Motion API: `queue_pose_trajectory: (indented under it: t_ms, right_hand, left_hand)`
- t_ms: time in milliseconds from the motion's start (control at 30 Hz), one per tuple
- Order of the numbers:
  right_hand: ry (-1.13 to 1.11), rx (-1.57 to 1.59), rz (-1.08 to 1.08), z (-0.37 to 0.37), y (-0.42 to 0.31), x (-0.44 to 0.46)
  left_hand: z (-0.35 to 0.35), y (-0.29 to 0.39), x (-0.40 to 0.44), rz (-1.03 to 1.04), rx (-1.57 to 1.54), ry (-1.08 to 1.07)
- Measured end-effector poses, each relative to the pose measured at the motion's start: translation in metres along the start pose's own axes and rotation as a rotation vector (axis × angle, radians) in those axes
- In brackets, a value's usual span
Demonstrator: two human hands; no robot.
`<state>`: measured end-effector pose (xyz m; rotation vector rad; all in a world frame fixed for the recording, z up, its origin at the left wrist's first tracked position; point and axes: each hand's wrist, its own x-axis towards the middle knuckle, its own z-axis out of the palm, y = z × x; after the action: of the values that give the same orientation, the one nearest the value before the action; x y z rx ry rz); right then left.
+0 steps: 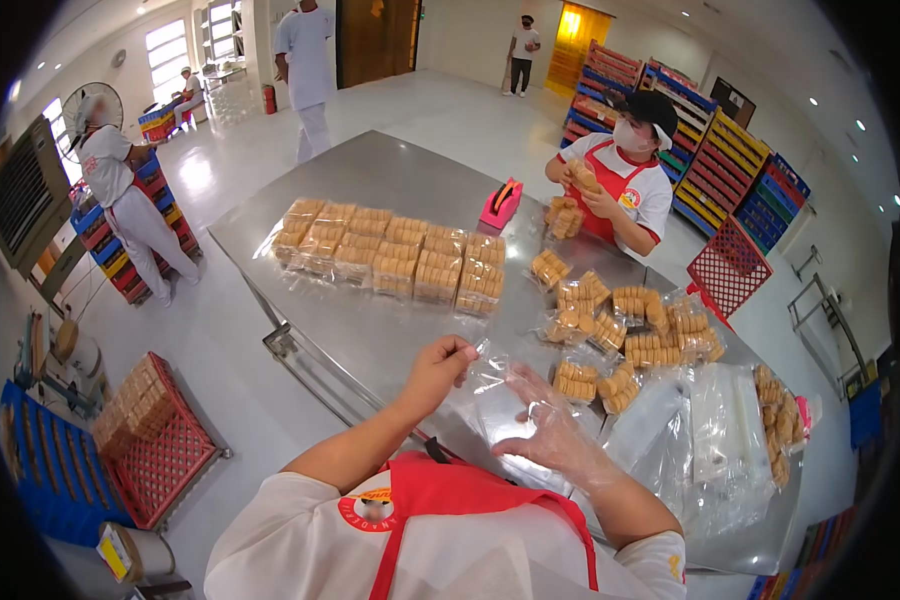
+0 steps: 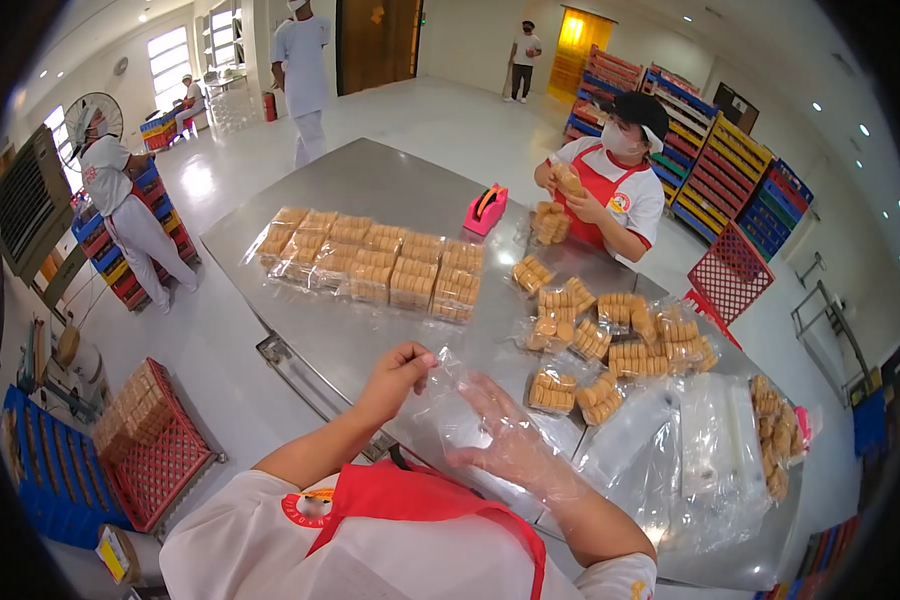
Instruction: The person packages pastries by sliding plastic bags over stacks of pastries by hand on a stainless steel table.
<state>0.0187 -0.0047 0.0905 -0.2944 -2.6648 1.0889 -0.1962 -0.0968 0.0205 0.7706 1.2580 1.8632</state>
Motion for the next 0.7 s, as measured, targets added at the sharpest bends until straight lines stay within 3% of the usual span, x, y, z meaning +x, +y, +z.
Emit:
queue_pose_trajectory:
  t_ms: [200,300,367,433,500,633,700]
  right_hand:
    - [0.046,0.074,-0.068,-0.012,0.001,-0.029]
    - [-0.019,-0.136,-0.055,-0.012,0.014,-0.035]
    - [-0.061,-0.319,-0.180,0.001,0.053,-0.035]
    - [-0.058,-0.294,-0.093,0.001,0.035,-0.026]
    - [-0.006,-0.054,0.204,0.002,-0.006,-0.015]
    - [0.052,-0.176,-0.139,0.023,0.031,-0.015]
    - [0.024,-0.181,-0.036,0.021,0.022,-0.014]
  left_hand:
    - [-0.044,0.008,0.011,0.044,-0.031,0.189]
    - [-0.037,0.000,0.009,0.002,-0.041,0.162]
    - [-0.011,-0.009,-0.002,-0.038,-0.050,0.012]
    - [0.011,-0.011,-0.011,-0.074,-0.082,-0.095]
    - [0.023,-0.010,-0.017,-0.113,-0.131,-0.158]
    - [0.019,-0.021,-0.018,-0.120,-0.074,-0.149]
    - [0.020,-0.025,-0.019,-0.151,-0.113,-0.139]
